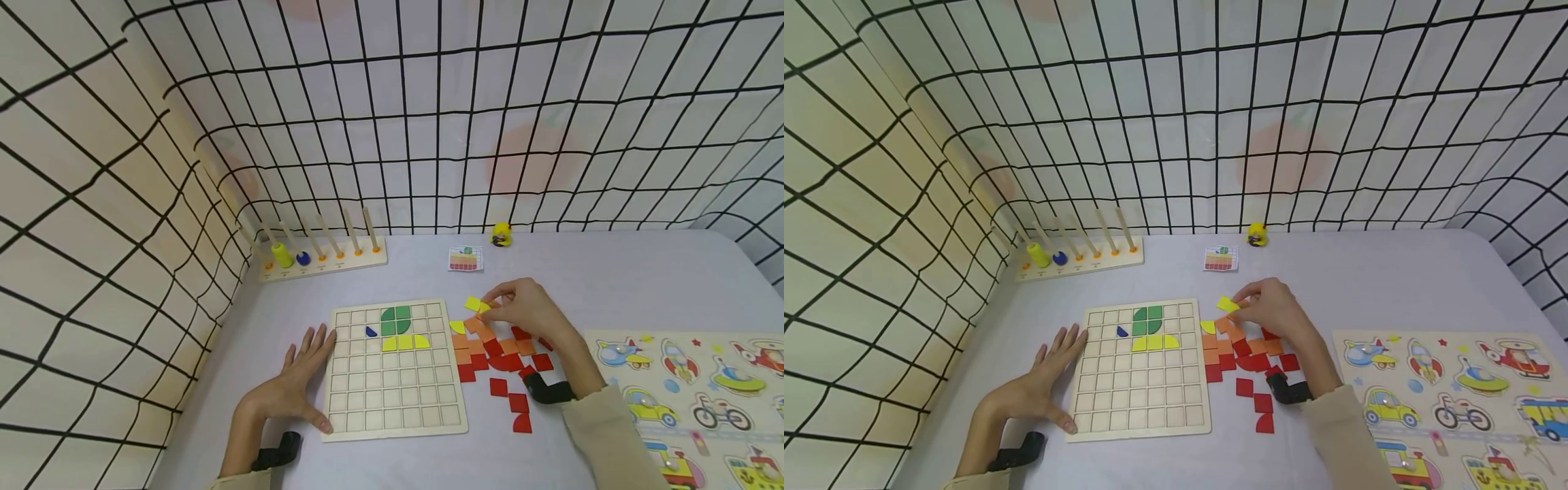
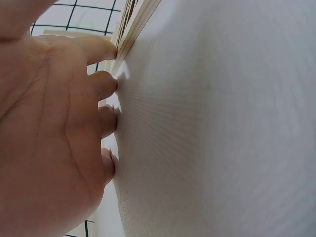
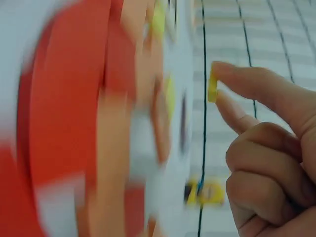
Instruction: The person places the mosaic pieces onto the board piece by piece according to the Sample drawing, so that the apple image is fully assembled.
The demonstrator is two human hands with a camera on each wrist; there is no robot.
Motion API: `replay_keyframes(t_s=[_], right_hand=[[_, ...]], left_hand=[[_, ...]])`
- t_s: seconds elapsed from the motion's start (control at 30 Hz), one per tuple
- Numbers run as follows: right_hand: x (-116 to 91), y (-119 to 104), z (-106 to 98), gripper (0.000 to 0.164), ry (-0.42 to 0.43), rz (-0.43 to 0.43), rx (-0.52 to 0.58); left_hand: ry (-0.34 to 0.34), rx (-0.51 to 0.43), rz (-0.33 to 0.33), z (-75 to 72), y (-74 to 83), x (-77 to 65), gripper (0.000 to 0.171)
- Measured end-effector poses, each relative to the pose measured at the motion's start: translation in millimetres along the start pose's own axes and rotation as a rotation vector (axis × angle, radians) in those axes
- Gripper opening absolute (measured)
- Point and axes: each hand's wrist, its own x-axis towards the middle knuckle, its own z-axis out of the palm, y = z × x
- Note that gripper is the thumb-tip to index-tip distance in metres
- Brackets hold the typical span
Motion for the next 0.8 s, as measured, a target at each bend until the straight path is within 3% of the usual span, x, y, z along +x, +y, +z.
replay_keyframes(t_s=[0.17, 0.43, 0.6, 0.8], right_hand=[[-1, -40, 34, 0.030, -0.129, -0.106, 0.114], [7, -90, 96, 0.021, -0.265, -0.270, 0.118], [10, -106, 119, 0.019, -0.245, -0.285, 0.078], [13, -113, 133, 0.017, -0.230, -0.299, 0.036]], left_hand=[[-0.001, 0.000, 0.004, -0.7, 0.4, -0.7, 0.155], [-0.004, -0.014, 0.015, -0.5, 0.7, -1.7, 0.154], [-0.011, -0.010, 0.025, -0.1, 1.1, -0.8, 0.153], [-0.009, 0.000, 0.018, -0.1, 0.3, -0.8, 0.153]])
